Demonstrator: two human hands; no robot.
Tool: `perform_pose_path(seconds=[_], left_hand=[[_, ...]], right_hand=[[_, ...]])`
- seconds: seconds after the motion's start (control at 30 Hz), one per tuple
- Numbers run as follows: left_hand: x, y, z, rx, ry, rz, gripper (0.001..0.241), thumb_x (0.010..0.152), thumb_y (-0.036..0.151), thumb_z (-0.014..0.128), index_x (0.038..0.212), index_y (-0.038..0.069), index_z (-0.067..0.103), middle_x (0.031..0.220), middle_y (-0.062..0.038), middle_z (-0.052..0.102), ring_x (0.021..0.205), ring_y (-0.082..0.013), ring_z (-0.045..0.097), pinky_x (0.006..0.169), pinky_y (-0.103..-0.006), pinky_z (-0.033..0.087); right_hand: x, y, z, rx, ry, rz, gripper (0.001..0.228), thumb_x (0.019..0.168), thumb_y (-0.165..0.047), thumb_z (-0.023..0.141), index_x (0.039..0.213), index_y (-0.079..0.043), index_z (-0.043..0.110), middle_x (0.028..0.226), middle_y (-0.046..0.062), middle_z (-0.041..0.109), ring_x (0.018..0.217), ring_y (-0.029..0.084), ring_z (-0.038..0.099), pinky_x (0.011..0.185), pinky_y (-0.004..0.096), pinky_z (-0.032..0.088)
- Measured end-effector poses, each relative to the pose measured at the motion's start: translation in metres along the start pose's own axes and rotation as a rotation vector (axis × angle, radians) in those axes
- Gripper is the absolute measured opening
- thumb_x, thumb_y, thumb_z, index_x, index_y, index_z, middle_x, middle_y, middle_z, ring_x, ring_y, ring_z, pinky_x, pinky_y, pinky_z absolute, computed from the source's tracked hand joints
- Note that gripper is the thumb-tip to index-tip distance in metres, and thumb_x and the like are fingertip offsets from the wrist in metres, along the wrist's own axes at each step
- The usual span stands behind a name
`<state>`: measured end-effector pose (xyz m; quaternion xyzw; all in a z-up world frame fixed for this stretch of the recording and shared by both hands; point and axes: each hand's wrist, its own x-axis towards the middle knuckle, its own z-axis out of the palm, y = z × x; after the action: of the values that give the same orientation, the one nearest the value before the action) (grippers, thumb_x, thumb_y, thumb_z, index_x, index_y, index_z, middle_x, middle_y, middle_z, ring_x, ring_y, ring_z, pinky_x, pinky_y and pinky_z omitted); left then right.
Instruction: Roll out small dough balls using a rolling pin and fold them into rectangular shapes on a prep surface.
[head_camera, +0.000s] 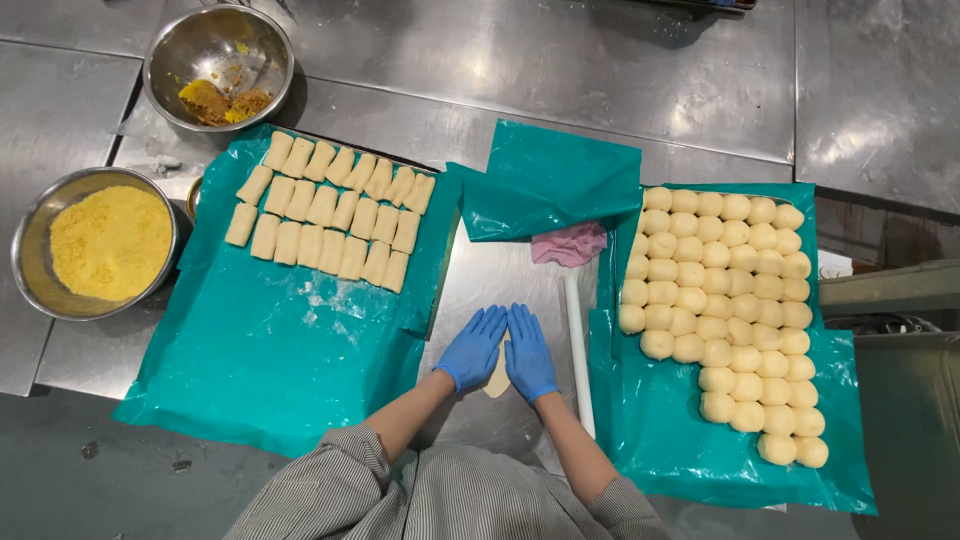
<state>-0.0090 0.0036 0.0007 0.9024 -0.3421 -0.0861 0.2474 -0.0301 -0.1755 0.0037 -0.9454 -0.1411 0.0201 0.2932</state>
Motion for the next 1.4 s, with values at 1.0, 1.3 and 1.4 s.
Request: perform_pose_path(seconds=[1.0,1.3,1.4], left_hand=[[-0.049,-0.002,-0.01,0.092,0.007,0.014,0.116,0.084,0.078,0.059,0.157,-0.006,0.026,0.166,-0.027,0.024,0.155,-0.0417,0.014,0.124,-0.0589,0.003],[-0.053,-0.005,0.005,0.16,-0.016,-0.084,0.115,0.085,0.076,0.055,0.157,-0.007,0.023,0.167,-0.025,0.018,0.156,-0.0399,0.011,0.123,-0.0614,0.0],[-0.044,-0.007,-0.001,0.186,0.1,-0.098,0.11,0.091,0.074,0.053,0.159,-0.007,0.023,0.168,-0.026,0.018,0.158,-0.0405,0.012,0.125,-0.0607,0.001]], right_hand=[[-0.055,-0.012,0.002,-0.279,-0.136,-0.019,0.095,0.092,-0.054,0.06,0.157,0.006,0.025,0.167,0.025,0.019,0.156,0.041,0.011,0.125,0.055,0.006],[-0.051,-0.018,0.001,-0.348,-0.181,0.075,0.091,0.095,-0.053,0.055,0.156,0.006,0.023,0.167,0.025,0.016,0.156,0.041,0.008,0.124,0.058,0.002],[-0.043,-0.006,0.007,-0.325,-0.054,0.069,0.091,0.097,-0.052,0.054,0.158,0.008,0.023,0.168,0.026,0.017,0.158,0.041,0.01,0.126,0.058,0.001]])
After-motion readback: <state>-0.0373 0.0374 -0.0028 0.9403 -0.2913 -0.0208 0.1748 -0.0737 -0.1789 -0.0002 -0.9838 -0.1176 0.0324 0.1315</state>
